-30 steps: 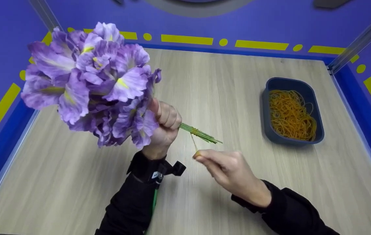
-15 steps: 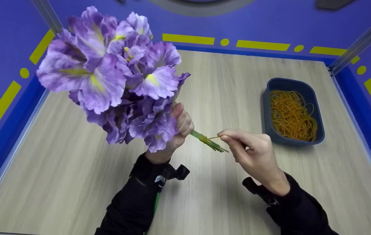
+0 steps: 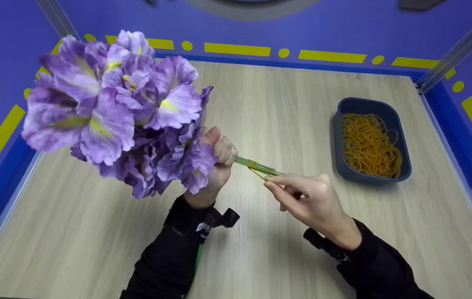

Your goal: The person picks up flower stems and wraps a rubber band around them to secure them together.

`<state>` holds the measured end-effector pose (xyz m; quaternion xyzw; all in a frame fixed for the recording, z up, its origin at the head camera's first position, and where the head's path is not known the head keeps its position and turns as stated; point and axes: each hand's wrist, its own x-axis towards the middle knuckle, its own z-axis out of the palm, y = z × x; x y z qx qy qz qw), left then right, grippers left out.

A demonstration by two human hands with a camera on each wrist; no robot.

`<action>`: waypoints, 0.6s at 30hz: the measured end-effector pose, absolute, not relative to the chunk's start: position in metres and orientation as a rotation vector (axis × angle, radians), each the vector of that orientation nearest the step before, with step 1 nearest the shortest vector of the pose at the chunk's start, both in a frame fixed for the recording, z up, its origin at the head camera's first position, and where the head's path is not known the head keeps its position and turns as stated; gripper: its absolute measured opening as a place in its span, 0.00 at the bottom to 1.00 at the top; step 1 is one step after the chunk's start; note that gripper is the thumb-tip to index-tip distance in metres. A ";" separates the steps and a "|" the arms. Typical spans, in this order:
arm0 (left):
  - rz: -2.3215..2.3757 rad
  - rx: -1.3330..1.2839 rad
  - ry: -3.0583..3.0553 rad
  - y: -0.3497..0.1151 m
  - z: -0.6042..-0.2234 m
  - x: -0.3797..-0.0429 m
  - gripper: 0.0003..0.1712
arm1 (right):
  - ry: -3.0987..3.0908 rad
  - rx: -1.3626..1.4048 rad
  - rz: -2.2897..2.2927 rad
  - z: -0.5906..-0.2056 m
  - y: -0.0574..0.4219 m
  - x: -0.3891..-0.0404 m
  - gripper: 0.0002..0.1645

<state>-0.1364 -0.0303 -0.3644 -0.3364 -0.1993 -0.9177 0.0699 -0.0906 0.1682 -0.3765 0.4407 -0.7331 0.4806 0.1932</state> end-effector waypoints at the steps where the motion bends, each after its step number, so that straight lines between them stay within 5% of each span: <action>1: -2.762 -1.010 -0.596 -0.030 -0.365 -0.136 0.35 | -2.050 1.231 1.364 -0.377 0.168 -0.090 0.08; 4: -2.752 -1.045 -0.602 -0.028 -0.369 -0.137 0.34 | -2.042 1.193 1.423 -0.377 0.169 -0.089 0.08; 10: -2.701 -1.248 -0.632 -0.025 -0.382 -0.140 0.12 | -2.023 1.121 1.694 -0.376 0.170 -0.085 0.12; 16: -2.840 -1.010 -0.785 -0.022 -0.374 -0.131 0.37 | -1.981 0.961 2.056 -0.368 0.172 -0.077 0.07; 18: -2.831 -1.036 -0.787 -0.022 -0.369 -0.129 0.38 | -1.990 0.856 2.138 -0.365 0.174 -0.075 0.06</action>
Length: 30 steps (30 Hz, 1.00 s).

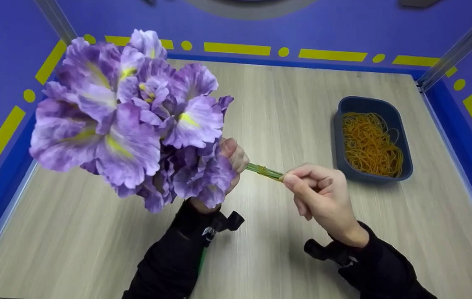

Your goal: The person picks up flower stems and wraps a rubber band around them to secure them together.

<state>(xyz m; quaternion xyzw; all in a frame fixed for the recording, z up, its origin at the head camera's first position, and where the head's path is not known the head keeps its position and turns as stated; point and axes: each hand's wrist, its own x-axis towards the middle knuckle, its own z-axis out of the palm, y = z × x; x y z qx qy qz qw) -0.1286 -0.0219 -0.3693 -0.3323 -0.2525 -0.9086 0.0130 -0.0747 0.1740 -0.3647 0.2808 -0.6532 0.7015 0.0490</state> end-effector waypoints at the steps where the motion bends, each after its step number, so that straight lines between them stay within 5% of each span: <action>1: -2.826 -1.054 -0.771 -0.022 -0.367 -0.128 0.37 | -1.992 0.818 2.170 -0.364 0.175 -0.074 0.06; 8: -2.705 -1.151 -0.452 -0.033 -0.359 -0.130 0.31 | -1.899 1.191 2.155 -0.371 0.173 -0.072 0.13; 21: -2.746 -1.271 -0.437 -0.035 -0.352 -0.122 0.32 | -1.391 1.417 2.350 -0.374 0.168 -0.082 0.07; 30: -2.757 -1.237 -0.097 -0.051 -0.333 -0.109 0.30 | -1.849 1.188 2.335 -0.361 0.188 -0.080 0.10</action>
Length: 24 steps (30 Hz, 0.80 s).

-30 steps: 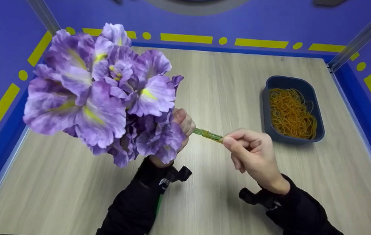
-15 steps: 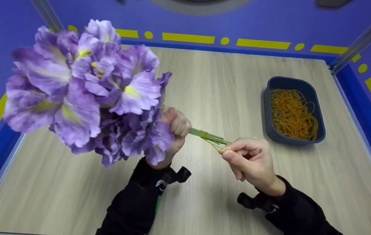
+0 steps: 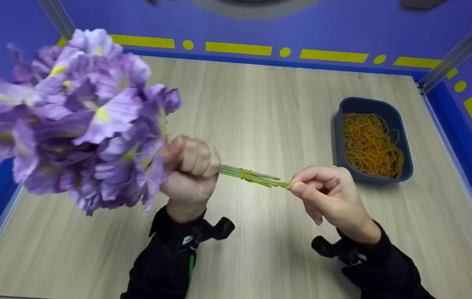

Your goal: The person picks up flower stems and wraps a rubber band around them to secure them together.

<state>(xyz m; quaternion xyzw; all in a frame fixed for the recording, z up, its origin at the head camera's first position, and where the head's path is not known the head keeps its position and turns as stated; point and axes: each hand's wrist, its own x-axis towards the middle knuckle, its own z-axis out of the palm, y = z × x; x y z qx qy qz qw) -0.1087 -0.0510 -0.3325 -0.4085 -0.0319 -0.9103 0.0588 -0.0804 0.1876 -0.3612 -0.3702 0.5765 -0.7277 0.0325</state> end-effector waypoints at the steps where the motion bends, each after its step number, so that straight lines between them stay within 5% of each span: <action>1: -2.749 -1.246 -0.066 -0.052 -0.331 -0.108 0.30 | 1.795 -1.112 -2.208 -0.360 0.188 -0.081 0.11; 24: -2.838 -1.122 0.129 -0.061 -0.330 -0.111 0.29 | 1.891 -0.942 -2.044 -0.353 0.195 -0.086 0.11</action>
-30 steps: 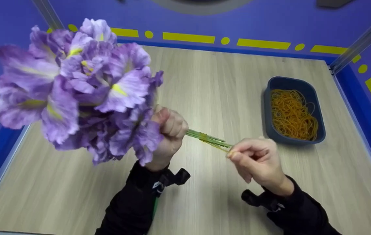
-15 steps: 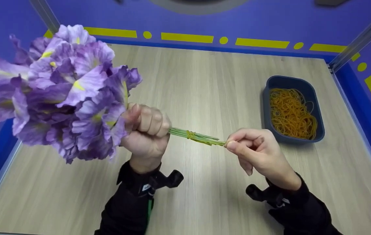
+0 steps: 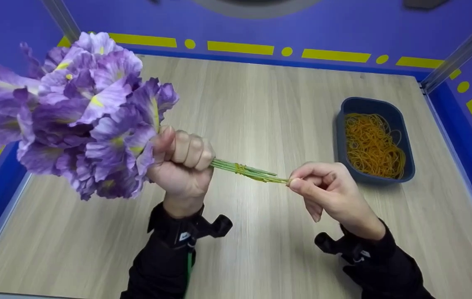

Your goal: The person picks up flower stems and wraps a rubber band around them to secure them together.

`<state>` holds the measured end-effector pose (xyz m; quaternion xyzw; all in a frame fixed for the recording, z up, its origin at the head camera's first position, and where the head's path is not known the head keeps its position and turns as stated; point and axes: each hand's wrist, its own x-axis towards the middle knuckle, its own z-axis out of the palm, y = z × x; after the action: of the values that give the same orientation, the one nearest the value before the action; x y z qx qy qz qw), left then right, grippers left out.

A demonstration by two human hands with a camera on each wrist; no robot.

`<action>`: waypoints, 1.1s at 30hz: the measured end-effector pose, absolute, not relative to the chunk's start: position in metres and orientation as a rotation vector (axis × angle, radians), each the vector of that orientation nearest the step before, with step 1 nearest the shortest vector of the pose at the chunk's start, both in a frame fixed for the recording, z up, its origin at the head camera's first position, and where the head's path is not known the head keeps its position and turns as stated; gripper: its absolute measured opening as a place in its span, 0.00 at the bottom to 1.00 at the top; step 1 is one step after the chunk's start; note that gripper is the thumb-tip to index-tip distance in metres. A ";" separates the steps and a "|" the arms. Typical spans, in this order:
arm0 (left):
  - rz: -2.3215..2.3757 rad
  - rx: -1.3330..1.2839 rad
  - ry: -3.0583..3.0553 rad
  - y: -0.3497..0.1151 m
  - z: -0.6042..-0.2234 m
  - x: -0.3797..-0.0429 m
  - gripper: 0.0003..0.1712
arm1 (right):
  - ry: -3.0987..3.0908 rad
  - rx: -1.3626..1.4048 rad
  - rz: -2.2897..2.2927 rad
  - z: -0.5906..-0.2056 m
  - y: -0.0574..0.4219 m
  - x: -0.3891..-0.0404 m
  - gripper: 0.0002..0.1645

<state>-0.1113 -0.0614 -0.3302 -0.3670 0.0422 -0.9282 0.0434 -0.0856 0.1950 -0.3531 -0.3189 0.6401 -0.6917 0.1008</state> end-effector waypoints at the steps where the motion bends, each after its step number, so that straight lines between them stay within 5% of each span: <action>1: -2.841 -1.116 0.132 -0.062 -0.330 -0.111 0.29 | 1.893 -0.938 -2.041 -0.353 0.195 -0.086 0.11; 33: -2.917 -1.094 0.251 -0.064 -0.333 -0.113 0.29 | 1.777 -1.003 -2.002 -0.356 0.202 -0.095 0.09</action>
<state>-0.1126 -0.0635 -0.3327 -0.3499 0.0804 -0.9333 0.0079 -0.0955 0.2018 -0.3564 -0.3472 0.6154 -0.6934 0.1413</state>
